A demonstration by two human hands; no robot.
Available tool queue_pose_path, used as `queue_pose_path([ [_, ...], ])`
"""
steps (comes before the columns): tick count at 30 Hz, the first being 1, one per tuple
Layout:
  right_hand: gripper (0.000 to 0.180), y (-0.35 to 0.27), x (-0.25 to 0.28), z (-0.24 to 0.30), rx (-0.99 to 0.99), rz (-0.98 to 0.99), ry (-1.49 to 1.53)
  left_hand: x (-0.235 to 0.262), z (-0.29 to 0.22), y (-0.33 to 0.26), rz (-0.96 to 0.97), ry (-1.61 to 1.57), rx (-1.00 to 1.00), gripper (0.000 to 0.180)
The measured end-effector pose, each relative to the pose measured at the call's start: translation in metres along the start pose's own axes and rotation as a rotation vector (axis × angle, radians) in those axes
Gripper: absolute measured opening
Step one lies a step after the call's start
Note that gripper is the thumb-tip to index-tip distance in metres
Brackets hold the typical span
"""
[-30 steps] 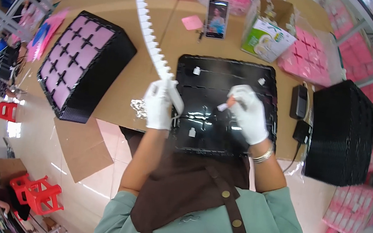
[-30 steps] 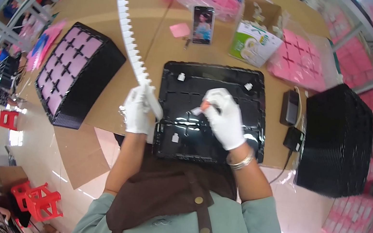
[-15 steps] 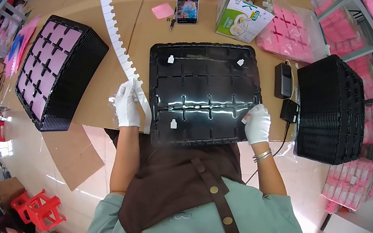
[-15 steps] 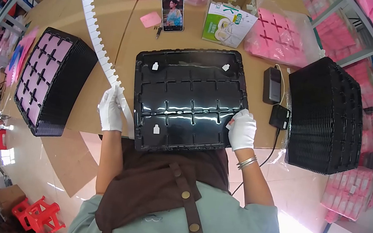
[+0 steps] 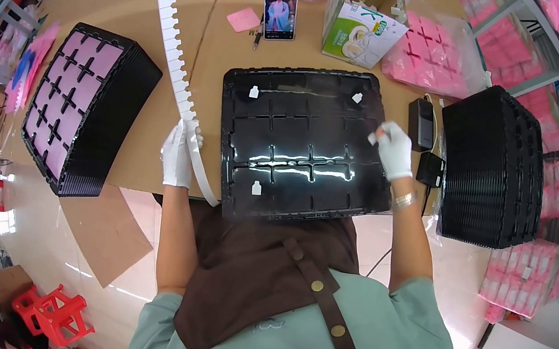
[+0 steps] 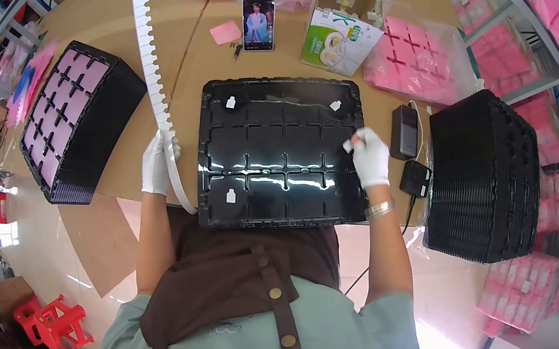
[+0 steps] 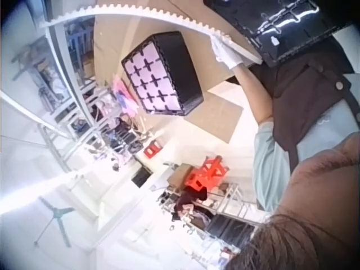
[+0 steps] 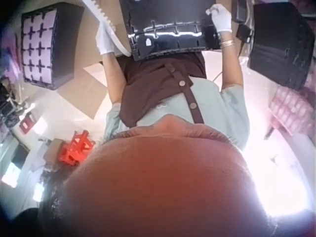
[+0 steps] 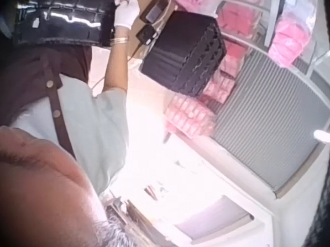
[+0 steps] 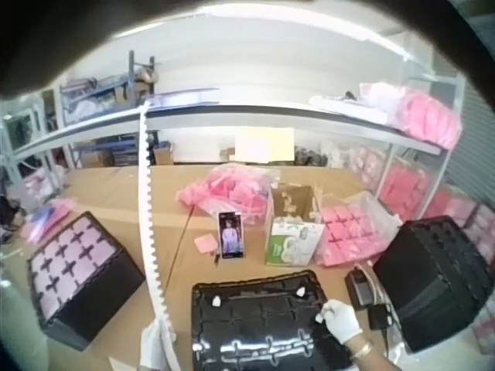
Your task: The person assembles plastic component trays by hand, inserting foam dividers into the trays and applying adhesive strips to them.
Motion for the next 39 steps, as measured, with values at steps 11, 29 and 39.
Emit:
queue_pose_path([
  [11,0.011,0.102,-0.045,-0.005,-0.033,0.373,-0.347,0.005,0.026,-0.001,0.118,0.299,-0.106,0.048],
  [29,0.009,0.086,-0.041,0.003,-0.054,-0.029,-0.285,0.012,0.032,0.004,0.129,0.285,-0.11,0.039],
  [39,0.009,0.07,-0.172,0.125,0.294,0.295,-0.125,0.002,0.027,0.0,0.153,0.068,-0.029,0.036],
])
Point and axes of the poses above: each hand's wrist, its own y-axis towards the middle knuckle, its own x-axis out of the back of the hand, z = x × y, the point moved 6 cm from there along y, towards the middle knuckle, and after that the axes turned 1 degree about z, right-handed, at the moved point
